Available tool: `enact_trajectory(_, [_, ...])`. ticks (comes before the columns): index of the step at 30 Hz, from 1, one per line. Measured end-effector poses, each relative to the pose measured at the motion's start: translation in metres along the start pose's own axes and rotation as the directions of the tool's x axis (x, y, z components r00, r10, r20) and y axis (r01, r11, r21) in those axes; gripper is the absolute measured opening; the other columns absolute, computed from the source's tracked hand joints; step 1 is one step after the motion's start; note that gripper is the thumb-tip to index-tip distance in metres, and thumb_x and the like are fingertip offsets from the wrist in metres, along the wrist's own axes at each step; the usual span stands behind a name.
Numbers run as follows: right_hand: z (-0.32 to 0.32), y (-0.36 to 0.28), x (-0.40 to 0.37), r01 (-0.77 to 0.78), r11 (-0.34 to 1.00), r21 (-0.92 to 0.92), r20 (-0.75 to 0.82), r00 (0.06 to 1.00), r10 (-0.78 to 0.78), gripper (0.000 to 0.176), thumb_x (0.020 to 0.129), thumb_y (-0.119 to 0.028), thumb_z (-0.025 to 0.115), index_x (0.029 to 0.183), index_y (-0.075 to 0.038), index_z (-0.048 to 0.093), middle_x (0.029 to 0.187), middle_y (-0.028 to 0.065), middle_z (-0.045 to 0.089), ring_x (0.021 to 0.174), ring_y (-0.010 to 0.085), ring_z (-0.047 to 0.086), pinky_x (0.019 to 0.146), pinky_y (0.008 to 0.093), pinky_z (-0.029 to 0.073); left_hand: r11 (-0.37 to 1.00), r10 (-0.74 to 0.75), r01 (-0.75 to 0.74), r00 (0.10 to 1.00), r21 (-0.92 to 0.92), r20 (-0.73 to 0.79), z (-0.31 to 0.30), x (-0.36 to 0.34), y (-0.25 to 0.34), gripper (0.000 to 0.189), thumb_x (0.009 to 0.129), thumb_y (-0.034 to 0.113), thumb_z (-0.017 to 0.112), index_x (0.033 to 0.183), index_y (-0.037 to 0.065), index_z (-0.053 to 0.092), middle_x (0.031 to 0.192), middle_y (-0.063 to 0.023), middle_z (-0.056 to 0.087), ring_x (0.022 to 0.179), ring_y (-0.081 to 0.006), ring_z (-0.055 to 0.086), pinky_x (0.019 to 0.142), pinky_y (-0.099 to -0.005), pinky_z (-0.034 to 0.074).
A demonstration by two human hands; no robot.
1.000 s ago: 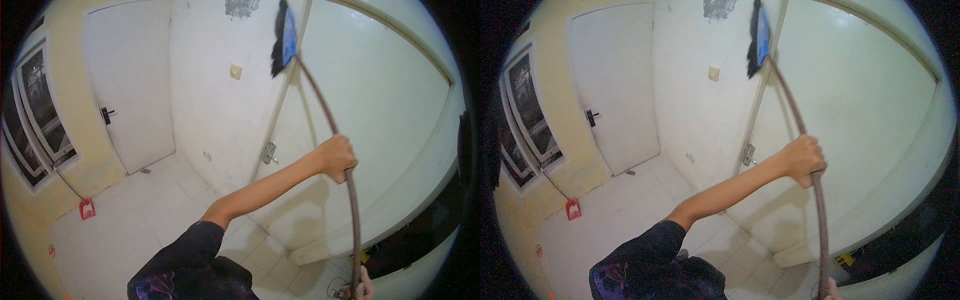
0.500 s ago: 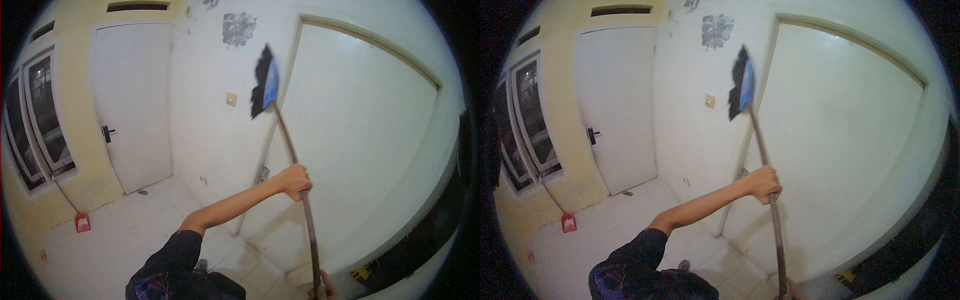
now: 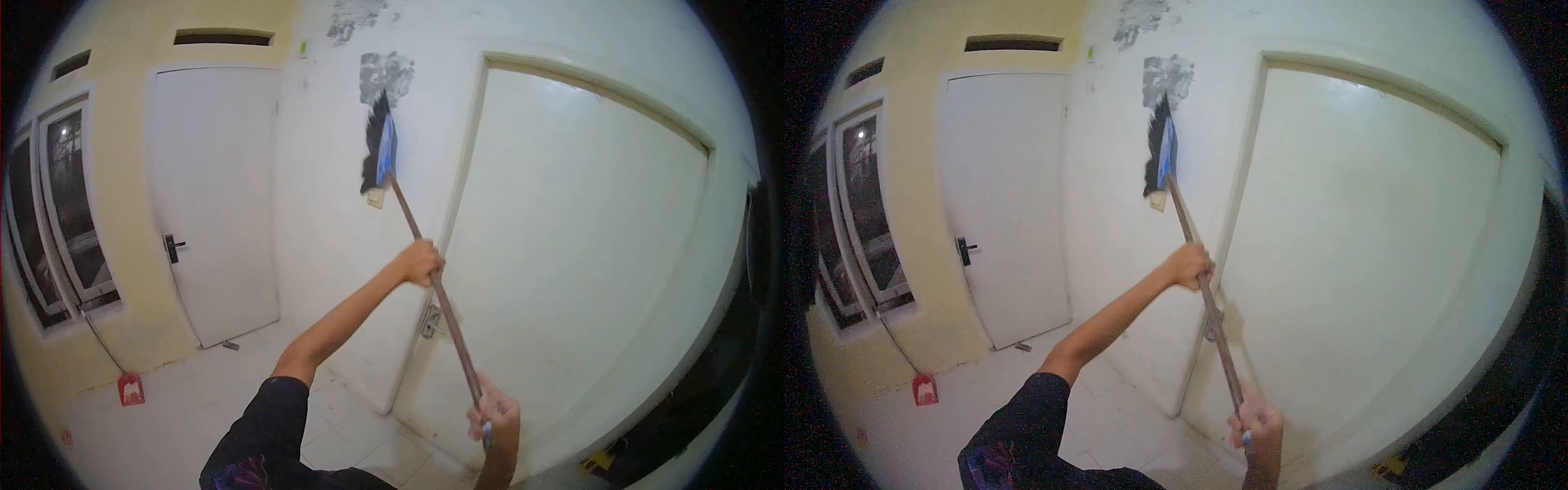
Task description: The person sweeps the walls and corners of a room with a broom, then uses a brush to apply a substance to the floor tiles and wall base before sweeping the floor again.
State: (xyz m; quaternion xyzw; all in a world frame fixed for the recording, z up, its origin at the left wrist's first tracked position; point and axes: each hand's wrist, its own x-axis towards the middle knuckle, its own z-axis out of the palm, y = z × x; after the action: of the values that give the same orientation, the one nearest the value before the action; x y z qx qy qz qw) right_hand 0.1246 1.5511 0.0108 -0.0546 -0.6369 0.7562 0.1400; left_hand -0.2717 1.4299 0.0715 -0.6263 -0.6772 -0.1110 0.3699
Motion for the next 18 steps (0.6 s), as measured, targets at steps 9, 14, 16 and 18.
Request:
enact_trajectory(9, [0.017, -0.004, -0.065, 0.264, 0.950, 0.166, -0.132, 0.961, -0.244, 0.057, 0.092, -0.018, 0.056, 0.138, 0.006, 0.033, 0.055, -0.0018, 0.039, 0.038, 0.0057, 0.032, 0.034, 0.0214, 0.027, 0.964, 0.258, -0.252, 0.963, 0.085, -0.078, -0.074, 0.103, 0.049, 0.023, 0.045, 0.030, 0.065, 0.057, 0.013, 0.055, 0.056, -0.0059, 0.054, 0.058, -0.0279, 0.054, 0.060, -0.0407, 0.041])
enact_trajectory(14, [0.074, -0.022, 0.064, 0.177, 0.951, 0.253, 0.030, 0.981, -0.191, 0.065, 0.087, -0.026, 0.056, 0.139, 0.003, 0.033, 0.056, -0.0001, 0.044, 0.040, 0.0070, 0.038, 0.036, 0.0233, 0.034, 0.964, 0.265, -0.219, 0.777, 0.149, -0.571, -0.080, 0.088, -0.083, 0.023, 0.059, 0.023, 0.068, 0.056, 0.010, 0.049, 0.061, -0.0067, 0.050, 0.066, -0.0270, 0.053, 0.061, -0.0404, 0.041])
enact_trajectory(16, [0.099, -0.014, 0.089, 0.113, 0.976, 0.184, 0.013, 0.993, -0.117, 0.057, 0.090, -0.018, 0.050, 0.138, 0.006, 0.031, 0.056, -0.0005, 0.040, 0.041, 0.0058, 0.034, 0.036, 0.0221, 0.032, 0.989, 0.061, 0.021, 0.849, 0.149, -0.525, -0.074, 0.050, -0.108, 0.023, 0.066, 0.016, 0.067, 0.056, 0.009, 0.047, 0.059, -0.0079, 0.047, 0.063, -0.0269, 0.050, 0.061, -0.0404, 0.040])
enact_trajectory(18, [0.104, 0.001, 0.096, 0.113, 0.982, 0.151, 0.076, 0.989, -0.125, 0.057, 0.089, -0.018, 0.051, 0.138, 0.006, 0.033, 0.057, 0.0003, 0.041, 0.041, 0.0061, 0.035, 0.037, 0.0220, 0.033, 0.992, 0.027, 0.044, 0.846, 0.120, -0.532, -0.059, 0.021, -0.106, 0.024, 0.066, 0.015, 0.067, 0.056, 0.009, 0.046, 0.058, -0.0079, 0.045, 0.062, -0.0270, 0.048, 0.060, -0.0396, 0.039])
